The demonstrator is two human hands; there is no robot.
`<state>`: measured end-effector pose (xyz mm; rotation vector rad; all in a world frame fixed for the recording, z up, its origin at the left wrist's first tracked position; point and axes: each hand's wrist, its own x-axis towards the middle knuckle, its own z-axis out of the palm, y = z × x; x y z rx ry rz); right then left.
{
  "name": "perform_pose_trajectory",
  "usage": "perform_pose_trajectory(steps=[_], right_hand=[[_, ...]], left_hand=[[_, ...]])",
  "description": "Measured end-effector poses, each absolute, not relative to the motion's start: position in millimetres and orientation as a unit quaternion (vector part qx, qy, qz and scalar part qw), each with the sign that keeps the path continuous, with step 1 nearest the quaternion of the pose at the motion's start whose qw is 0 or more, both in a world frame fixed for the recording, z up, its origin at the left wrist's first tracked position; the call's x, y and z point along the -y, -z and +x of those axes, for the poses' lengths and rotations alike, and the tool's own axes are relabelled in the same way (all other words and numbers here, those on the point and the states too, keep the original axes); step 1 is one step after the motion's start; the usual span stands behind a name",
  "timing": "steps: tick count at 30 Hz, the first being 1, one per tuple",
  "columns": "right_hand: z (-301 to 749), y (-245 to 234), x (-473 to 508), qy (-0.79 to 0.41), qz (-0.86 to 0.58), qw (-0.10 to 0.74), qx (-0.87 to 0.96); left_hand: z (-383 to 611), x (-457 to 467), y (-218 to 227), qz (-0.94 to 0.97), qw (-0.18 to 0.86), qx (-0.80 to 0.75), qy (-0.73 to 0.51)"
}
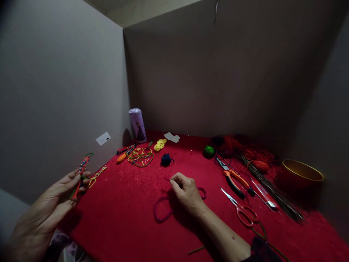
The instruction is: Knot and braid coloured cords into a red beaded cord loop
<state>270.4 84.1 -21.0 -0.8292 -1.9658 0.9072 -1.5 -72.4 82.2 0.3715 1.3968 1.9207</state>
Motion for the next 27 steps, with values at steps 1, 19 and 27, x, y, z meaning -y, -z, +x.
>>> perform_pose_trajectory(steps=[1, 19, 27], right_hand=[[270, 21, -84, -0.359, -0.328, 0.398, 0.778], [270, 20, -84, -0.355, -0.331, 0.399, 0.778], [271, 23, -83, -0.361, -0.331, 0.396, 0.777]], left_hand=[[-5, 74, -79, 0.160, 0.359, -0.540, -0.744], [-91, 49, -15, 0.293, 0.192, -0.821, -0.452], [-91, 65, -29, 0.401, -0.114, -0.891, -0.180]])
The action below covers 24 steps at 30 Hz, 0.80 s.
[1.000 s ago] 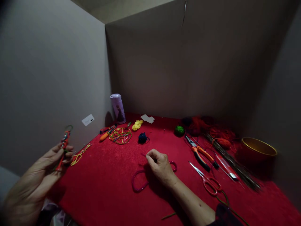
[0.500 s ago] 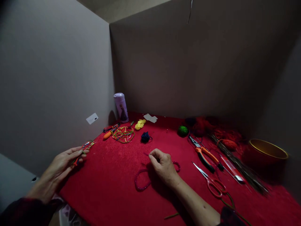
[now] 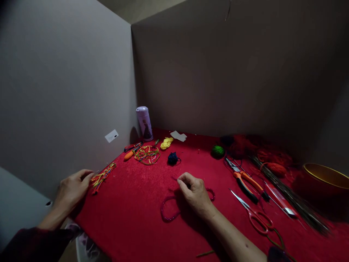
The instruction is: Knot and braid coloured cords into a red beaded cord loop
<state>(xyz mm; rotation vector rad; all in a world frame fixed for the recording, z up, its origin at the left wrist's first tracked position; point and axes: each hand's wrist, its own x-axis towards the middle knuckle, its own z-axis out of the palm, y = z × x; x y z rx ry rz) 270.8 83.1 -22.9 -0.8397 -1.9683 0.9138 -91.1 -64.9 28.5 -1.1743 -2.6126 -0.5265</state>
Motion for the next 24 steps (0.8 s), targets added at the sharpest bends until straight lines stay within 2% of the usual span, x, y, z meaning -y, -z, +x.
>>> perform_pose_trajectory(steps=[5, 10, 21, 24], right_hand=[[271, 23, -82, -0.363, -0.330, 0.397, 0.776], [270, 22, -83, -0.365, -0.328, 0.395, 0.777], [270, 22, -83, -0.361, -0.330, 0.395, 0.778], [270, 21, -82, -0.358, -0.332, 0.395, 0.778]], left_hand=[[-88, 51, -14, -0.518, 0.131, 0.832, 0.151], [-87, 42, 2, -0.523, 0.156, 0.833, 0.090], [-99, 36, -8, -0.593, 0.187, 0.750, 0.226], [-93, 24, -9, -0.614, 0.153, 0.743, 0.217]])
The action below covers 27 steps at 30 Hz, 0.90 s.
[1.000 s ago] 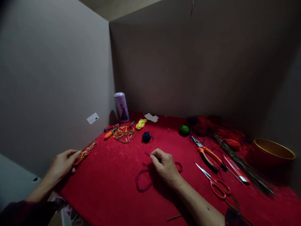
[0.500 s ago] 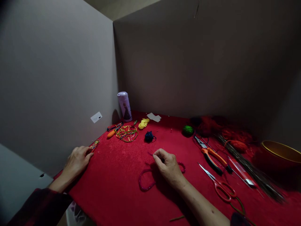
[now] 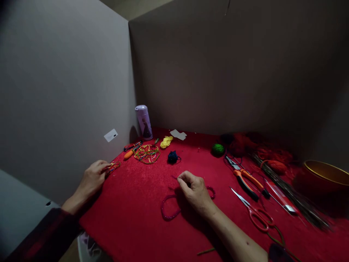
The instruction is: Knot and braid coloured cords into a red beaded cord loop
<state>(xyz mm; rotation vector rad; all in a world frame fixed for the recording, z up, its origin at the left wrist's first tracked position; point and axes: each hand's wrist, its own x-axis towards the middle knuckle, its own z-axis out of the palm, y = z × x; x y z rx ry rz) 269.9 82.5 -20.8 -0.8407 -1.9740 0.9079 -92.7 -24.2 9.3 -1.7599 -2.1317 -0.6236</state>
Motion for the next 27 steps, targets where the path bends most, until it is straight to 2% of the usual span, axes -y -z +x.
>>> perform_pose_trajectory(steps=[5, 12, 18, 20, 23, 27], right_hand=[[271, 21, -82, -0.355, -0.334, 0.396, 0.778], [270, 19, -82, -0.353, -0.336, 0.393, 0.780], [270, 18, -82, -0.351, -0.338, 0.395, 0.779], [270, 18, -82, -0.353, -0.339, 0.396, 0.777], [271, 19, -82, -0.361, -0.340, 0.396, 0.773], [271, 20, -83, -0.369, -0.337, 0.393, 0.772]], left_hand=[[-94, 11, -1, -0.582, 0.106, 0.798, 0.111], [-105, 19, -19, -0.570, 0.166, 0.774, 0.220], [-104, 10, -12, -0.657, 0.108, 0.733, 0.140], [-104, 11, -21, -0.634, 0.134, 0.743, 0.170], [-92, 17, -50, -0.559, 0.184, 0.754, 0.291], [-51, 20, -77, -0.530, 0.114, 0.748, 0.382]])
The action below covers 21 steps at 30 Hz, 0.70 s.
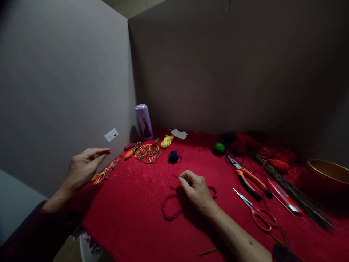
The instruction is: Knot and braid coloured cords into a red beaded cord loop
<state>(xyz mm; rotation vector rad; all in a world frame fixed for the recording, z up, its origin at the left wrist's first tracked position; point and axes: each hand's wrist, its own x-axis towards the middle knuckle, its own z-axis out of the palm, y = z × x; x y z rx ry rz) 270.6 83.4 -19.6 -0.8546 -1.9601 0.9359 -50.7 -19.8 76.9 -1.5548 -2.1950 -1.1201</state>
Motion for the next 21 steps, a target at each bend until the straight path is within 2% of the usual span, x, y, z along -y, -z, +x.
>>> perform_pose_trajectory(steps=[2, 4, 10, 21], right_hand=[[271, 20, -84, -0.370, -0.336, 0.395, 0.771], [270, 21, -84, -0.371, -0.336, 0.397, 0.769], [270, 21, -84, -0.368, -0.334, 0.393, 0.774], [270, 21, -85, -0.368, -0.336, 0.392, 0.774]], left_hand=[[-34, 16, -77, -0.568, 0.061, 0.741, 0.353], [-29, 12, -70, -0.577, 0.051, 0.765, 0.283], [-62, 18, -34, -0.492, 0.167, 0.854, 0.035], [-72, 10, -12, -0.454, 0.162, 0.876, -0.013]])
